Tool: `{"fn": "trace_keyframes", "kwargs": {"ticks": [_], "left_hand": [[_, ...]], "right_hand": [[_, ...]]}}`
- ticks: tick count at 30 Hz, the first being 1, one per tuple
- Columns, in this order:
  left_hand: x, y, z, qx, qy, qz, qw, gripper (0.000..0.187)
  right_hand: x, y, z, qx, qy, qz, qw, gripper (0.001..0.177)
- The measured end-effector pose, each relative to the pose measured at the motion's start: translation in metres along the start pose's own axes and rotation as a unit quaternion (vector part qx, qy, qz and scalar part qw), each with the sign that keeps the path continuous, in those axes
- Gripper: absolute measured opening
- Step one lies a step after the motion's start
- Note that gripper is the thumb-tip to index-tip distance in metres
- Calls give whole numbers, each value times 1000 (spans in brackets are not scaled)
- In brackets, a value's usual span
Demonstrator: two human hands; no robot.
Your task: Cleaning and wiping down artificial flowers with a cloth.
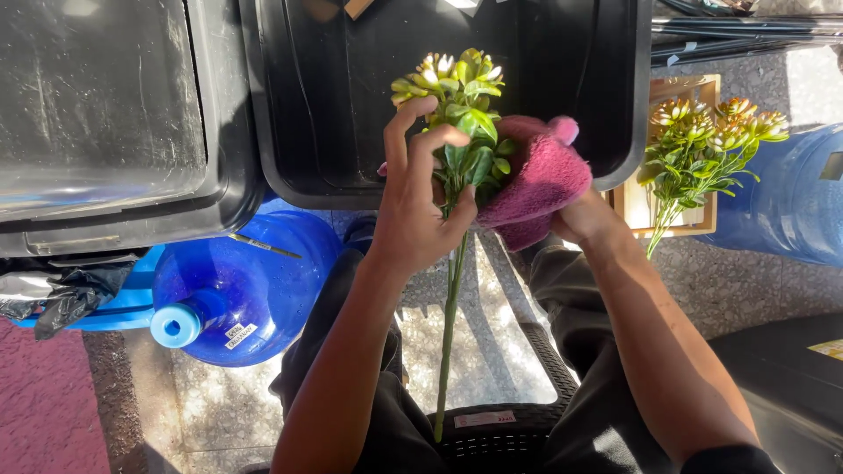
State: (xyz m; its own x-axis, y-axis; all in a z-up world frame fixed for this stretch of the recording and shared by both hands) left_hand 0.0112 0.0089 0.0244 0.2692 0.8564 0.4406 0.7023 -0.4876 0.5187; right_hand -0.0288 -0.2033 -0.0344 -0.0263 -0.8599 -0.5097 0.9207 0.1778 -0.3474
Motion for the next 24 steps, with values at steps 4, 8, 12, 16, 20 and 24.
{"fn": "trace_keyframes", "kwargs": {"ticks": [4, 8, 12, 16, 20, 24], "left_hand": [[-2, 3, -2, 26, -63, -3, 998, 58], [-4, -3, 0, -42, -42, 44, 997, 39], [-1, -4, 2, -41, -28, 73, 996, 23], [4, 5, -4, -8, -8, 47, 999, 29], [-3, 3, -2, 33, -52, -24, 998, 44], [-15, -1, 6, 84, -194, -97, 973, 53]], "right_hand": [[8, 6, -28, -43, 63, -7, 997, 53], [34, 10, -57, -45, 126, -6, 991, 42], [27, 10, -40, 53, 137, 17, 989, 37], [29, 10, -27, 77, 149, 29, 985, 32], [31, 7, -22, 52, 186, 5, 981, 39], [31, 6, -21, 55, 229, 9, 972, 40]]}}
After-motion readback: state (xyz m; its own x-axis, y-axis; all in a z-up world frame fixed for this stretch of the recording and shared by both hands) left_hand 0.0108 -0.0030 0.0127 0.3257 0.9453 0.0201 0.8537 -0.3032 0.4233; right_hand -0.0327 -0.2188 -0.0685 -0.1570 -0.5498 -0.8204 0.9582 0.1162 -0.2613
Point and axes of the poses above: each hand's wrist, its own y-axis towards the middle knuckle, its own x-axis out of the back of the hand, z = x × y, the point moved 2 cm from there along y, towards the middle knuckle, and after that the axes turned 9 degrees about -x, right-handed, at the moved point
